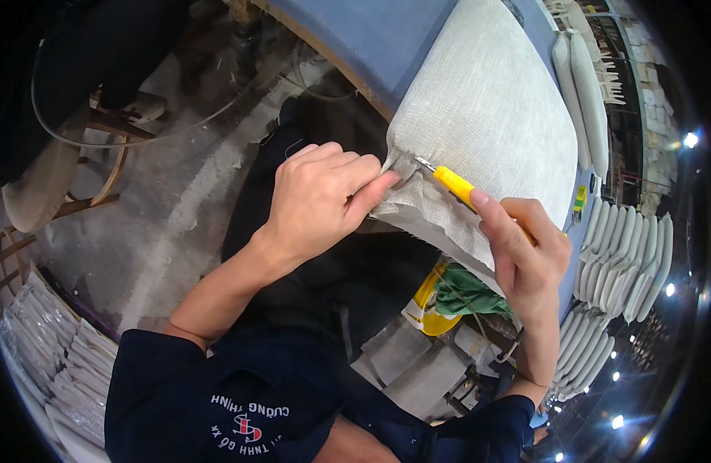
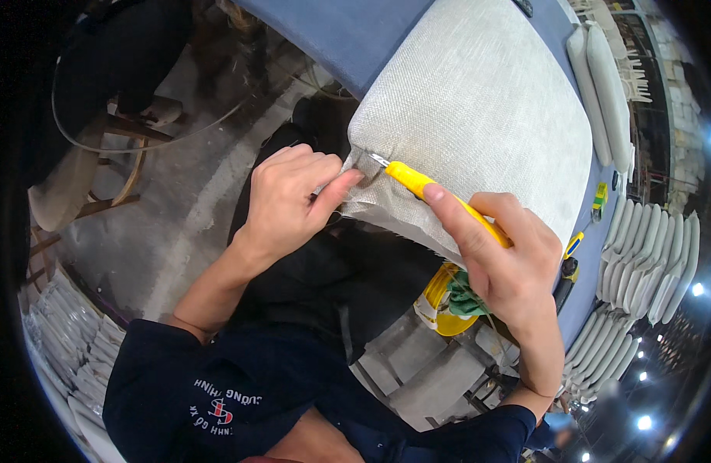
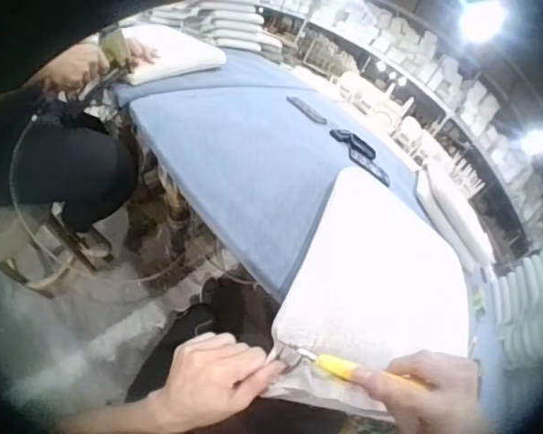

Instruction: The person staples white fabric onto a cushion using a yellow pneumatic staple gun. They repeatedly pull the fabric taut, staple the edges, and trim excess material with a yellow utility knife. The process is repeated on multiple sides of the cushion to secure the fabric.

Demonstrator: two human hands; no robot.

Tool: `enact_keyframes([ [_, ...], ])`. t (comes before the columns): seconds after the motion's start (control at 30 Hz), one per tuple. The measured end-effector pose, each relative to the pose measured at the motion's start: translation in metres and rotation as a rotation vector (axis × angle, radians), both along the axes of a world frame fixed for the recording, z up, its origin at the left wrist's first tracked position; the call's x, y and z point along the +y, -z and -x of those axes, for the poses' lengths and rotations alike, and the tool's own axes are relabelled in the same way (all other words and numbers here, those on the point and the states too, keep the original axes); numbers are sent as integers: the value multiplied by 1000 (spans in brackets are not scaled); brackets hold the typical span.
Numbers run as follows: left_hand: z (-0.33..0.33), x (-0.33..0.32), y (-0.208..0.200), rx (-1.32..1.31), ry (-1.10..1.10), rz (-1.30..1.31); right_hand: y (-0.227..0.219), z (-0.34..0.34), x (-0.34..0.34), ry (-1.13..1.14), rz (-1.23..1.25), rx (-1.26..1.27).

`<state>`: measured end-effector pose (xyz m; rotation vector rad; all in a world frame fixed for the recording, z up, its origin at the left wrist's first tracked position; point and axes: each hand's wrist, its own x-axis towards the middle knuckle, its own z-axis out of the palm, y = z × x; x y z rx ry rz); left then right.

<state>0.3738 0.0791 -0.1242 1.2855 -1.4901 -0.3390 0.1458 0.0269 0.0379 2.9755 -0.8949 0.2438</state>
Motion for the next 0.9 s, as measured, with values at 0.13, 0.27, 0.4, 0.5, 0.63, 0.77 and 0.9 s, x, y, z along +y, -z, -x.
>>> enact_keyframes([
  [0.13, -2, 1, -2, 12, 20, -10, -4, -6, -1, 45, -76, 14],
  [0.27, -14, -2, -7, 4, 80, -16, -4, -12, 6, 14, 46, 121],
  [0.4, -8, 2, -19, 0, 121, -19, -18, -21, 4, 112, -53, 187],
  [0.5, -16, 1, -11, -32, 112, -4, -4, -6, 4, 4, 45, 189],
  [0.63, -18, -6, -28, -33, 232, 72, -3, 7, 1, 4, 81, 125],
  [0.77, -10, 5, -14, 218, 258, -83, 0, -2, 5, 37, -41, 148],
  [0.9, -42, -20, -14, 597, 297, -186, -6, 12, 4, 72, -76, -72],
])
